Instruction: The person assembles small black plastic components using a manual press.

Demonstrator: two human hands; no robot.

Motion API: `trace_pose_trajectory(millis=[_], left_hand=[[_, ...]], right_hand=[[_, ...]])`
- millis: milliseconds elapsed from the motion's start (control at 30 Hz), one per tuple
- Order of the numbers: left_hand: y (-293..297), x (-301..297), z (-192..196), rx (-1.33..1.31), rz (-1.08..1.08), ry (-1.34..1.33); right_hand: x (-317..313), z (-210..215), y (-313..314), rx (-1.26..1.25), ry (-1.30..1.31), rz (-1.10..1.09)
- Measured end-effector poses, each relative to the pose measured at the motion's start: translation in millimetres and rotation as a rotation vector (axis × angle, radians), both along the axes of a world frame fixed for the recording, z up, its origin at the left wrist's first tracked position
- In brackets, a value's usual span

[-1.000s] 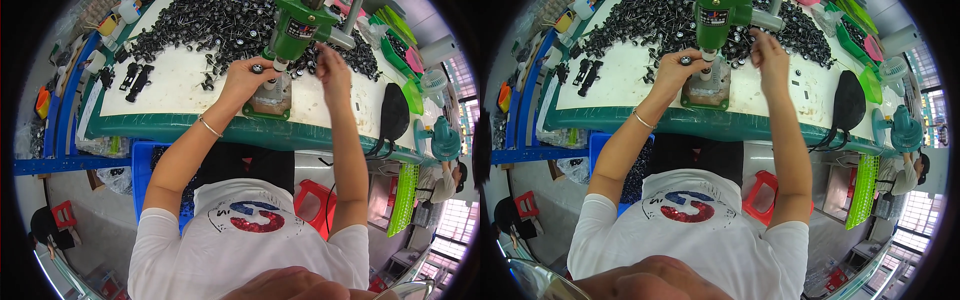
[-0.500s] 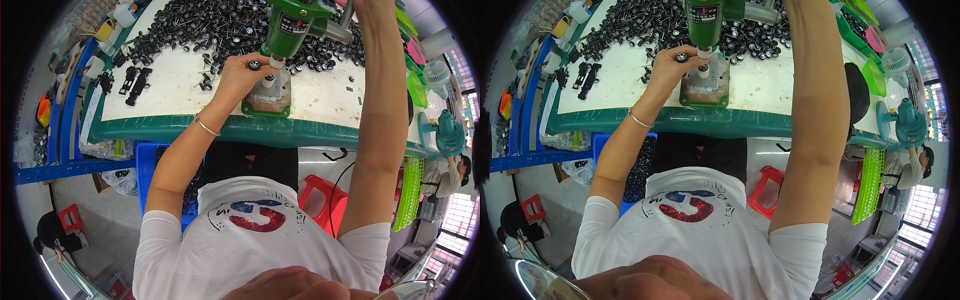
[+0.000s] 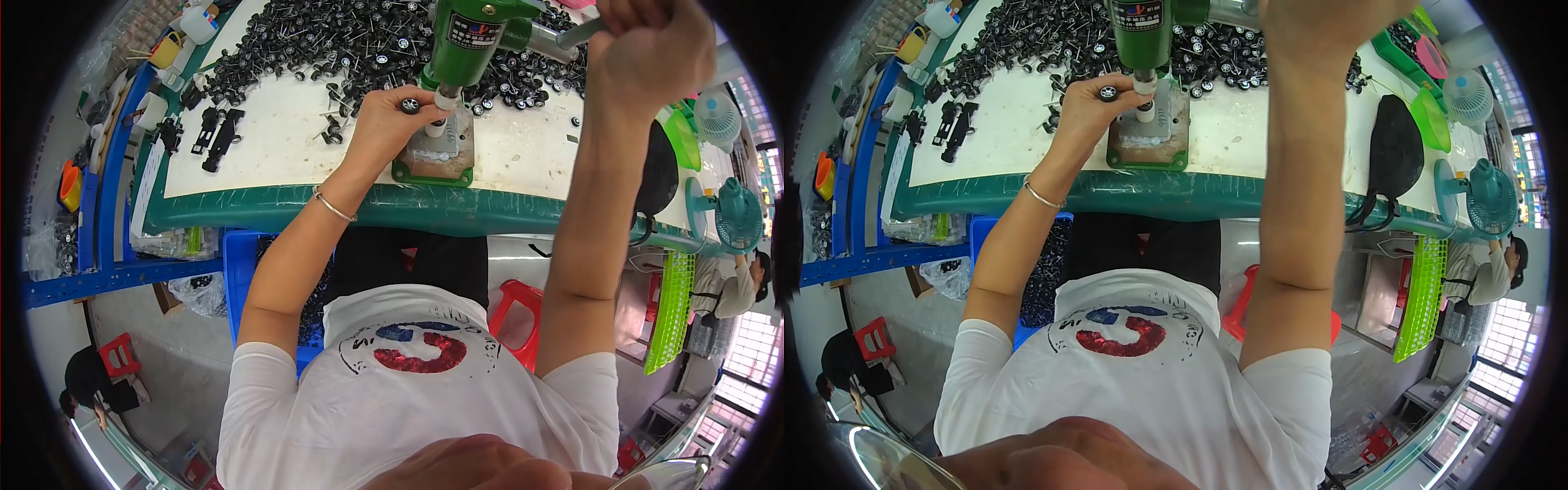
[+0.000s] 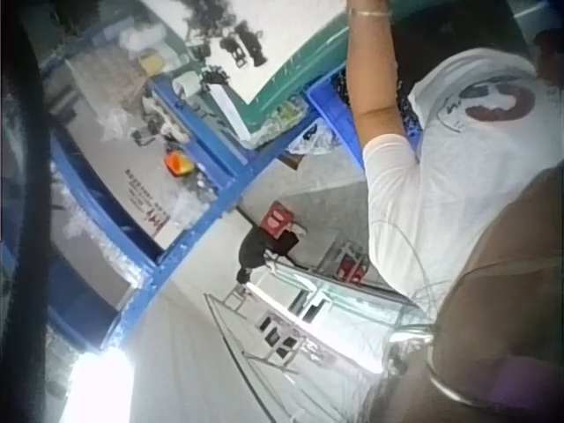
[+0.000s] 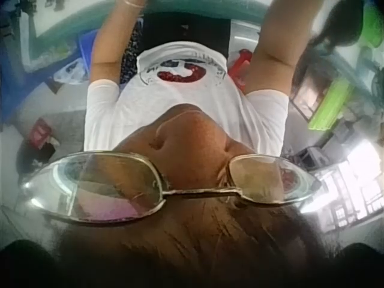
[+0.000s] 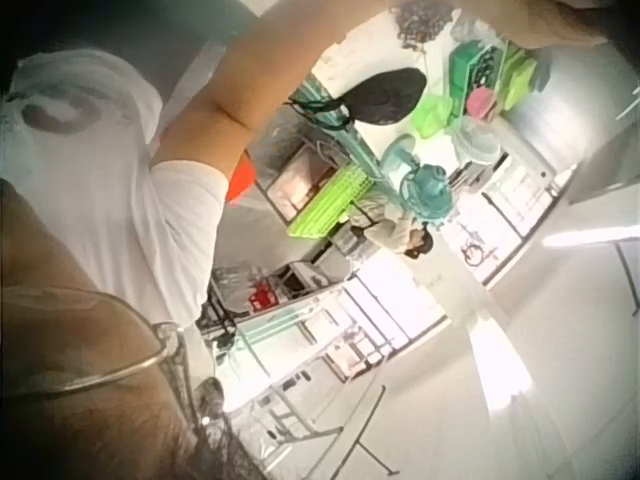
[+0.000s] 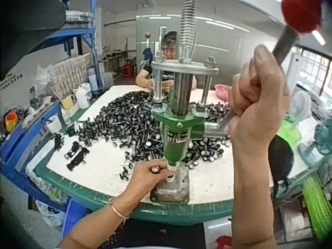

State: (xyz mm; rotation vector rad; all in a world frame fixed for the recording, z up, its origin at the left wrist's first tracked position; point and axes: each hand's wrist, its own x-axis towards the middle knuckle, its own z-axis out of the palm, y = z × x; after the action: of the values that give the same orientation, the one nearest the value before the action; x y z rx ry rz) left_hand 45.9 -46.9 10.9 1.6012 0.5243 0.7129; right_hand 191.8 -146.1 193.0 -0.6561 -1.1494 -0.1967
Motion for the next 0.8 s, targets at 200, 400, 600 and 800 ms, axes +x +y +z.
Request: trace_pose_trajectory(millis=[200, 400, 600, 800], left_hand=[[-8.7, 0.4, -2.7, -0.006, 0.034, -0.036], [-16.0, 0.4, 0.6, -0.058, -0.022, -0.116], [-6.8, -9.9, -2.4, -0.358, 0.051, -0.243], [40.8, -73.2, -13.8, -0.229, 0.245, -0.077]], right_hand=[[-2.7, -8.2, -7.9, 0.029, 0.02, 0.197], [50.1, 11.5, 10.4, -0.175, 0.156, 0.103], [23.8, 18.8, 44.2, -0.478, 0.529, 0.072], [75.6, -34.4, 24.7, -0.545, 0.492, 0.07]])
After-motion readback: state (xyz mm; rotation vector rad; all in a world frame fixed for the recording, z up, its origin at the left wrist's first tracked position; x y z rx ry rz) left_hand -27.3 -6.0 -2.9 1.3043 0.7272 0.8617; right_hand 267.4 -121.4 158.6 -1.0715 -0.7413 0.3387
